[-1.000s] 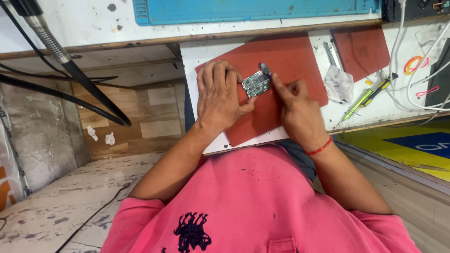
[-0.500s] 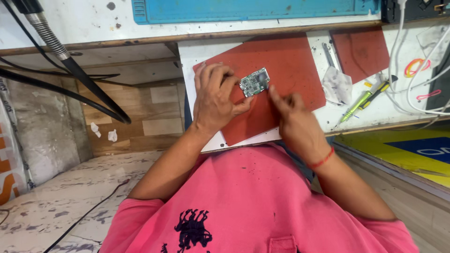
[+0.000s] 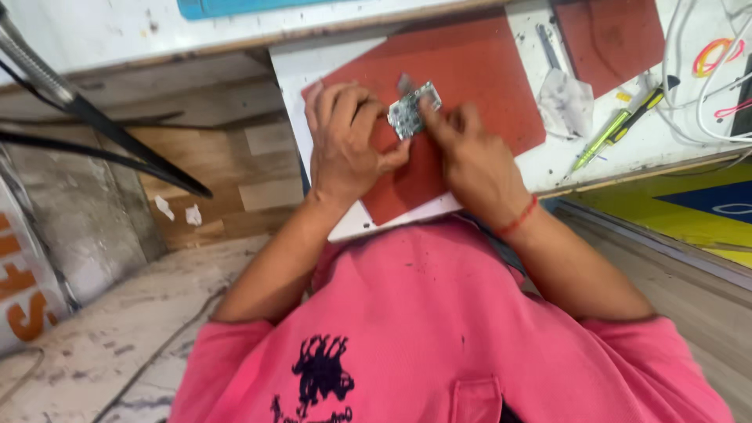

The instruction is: The person scrapes a small circuit board with a metal tool on a red mat, then uses a heat gun to apply heat to the board. The person holds the board steady with one hand while manipulating the tools with the other.

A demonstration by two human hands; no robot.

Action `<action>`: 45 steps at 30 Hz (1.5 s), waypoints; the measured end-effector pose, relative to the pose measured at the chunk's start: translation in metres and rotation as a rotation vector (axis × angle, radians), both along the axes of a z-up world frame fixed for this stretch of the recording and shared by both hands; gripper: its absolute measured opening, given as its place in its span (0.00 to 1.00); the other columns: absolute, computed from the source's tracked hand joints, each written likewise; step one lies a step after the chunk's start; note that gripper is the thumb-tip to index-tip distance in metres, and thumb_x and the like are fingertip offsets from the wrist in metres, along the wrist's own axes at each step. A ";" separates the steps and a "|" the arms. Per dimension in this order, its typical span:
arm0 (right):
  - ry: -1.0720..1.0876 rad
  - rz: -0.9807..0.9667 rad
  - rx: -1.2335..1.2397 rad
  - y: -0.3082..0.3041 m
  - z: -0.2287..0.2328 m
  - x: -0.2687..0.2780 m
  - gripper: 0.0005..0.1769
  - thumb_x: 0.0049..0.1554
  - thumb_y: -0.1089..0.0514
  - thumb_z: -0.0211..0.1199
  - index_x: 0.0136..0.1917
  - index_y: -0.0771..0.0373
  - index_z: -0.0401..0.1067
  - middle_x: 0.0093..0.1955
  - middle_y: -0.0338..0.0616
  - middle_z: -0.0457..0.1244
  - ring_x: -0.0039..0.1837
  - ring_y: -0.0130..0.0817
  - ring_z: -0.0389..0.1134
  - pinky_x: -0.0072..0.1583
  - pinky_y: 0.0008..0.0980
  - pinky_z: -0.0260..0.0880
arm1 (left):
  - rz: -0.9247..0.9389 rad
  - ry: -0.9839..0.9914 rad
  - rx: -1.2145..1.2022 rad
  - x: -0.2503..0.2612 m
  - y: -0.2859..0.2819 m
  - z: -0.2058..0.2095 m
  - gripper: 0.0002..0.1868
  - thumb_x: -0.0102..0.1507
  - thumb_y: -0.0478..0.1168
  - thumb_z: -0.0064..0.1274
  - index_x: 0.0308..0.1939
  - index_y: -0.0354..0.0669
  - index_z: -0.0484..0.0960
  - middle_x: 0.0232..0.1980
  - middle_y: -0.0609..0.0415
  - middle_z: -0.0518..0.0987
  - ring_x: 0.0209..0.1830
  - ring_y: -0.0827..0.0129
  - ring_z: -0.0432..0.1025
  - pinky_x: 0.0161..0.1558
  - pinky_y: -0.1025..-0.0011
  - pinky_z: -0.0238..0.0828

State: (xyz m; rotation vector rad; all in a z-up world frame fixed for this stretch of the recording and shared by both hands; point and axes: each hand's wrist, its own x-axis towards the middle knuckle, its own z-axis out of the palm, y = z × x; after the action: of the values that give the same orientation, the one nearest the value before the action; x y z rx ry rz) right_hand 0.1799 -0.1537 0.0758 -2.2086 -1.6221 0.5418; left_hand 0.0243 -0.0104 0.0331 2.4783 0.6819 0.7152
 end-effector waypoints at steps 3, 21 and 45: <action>0.025 0.080 0.148 0.016 0.006 0.013 0.39 0.50 0.71 0.50 0.74 0.51 0.66 0.57 0.52 0.63 0.49 0.54 0.72 0.48 0.46 0.74 | 0.018 -0.007 -0.029 0.018 0.023 0.005 0.25 0.48 0.50 0.74 0.41 0.42 0.81 0.50 0.52 0.73 0.60 0.56 0.67 0.71 0.47 0.54; -0.004 0.125 0.015 0.000 -0.015 0.007 0.35 0.55 0.69 0.55 0.75 0.55 0.67 0.51 0.54 0.63 0.42 0.53 0.69 0.43 0.47 0.72 | 0.070 0.006 -0.039 0.005 0.009 -0.002 0.25 0.47 0.50 0.75 0.39 0.45 0.80 0.56 0.54 0.70 0.64 0.55 0.62 0.66 0.52 0.56; -0.067 -0.075 0.058 0.002 -0.016 0.018 0.30 0.61 0.67 0.54 0.75 0.52 0.67 0.54 0.51 0.64 0.46 0.53 0.70 0.44 0.49 0.72 | 0.042 -0.029 -0.053 0.007 0.012 -0.002 0.25 0.47 0.50 0.74 0.40 0.44 0.81 0.53 0.53 0.71 0.61 0.56 0.64 0.65 0.52 0.55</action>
State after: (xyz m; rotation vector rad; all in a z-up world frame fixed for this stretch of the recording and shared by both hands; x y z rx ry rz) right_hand 0.1978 -0.1519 0.0595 -2.2569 -1.5597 0.4002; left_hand 0.0312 0.0012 0.0314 2.4070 0.7348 0.7381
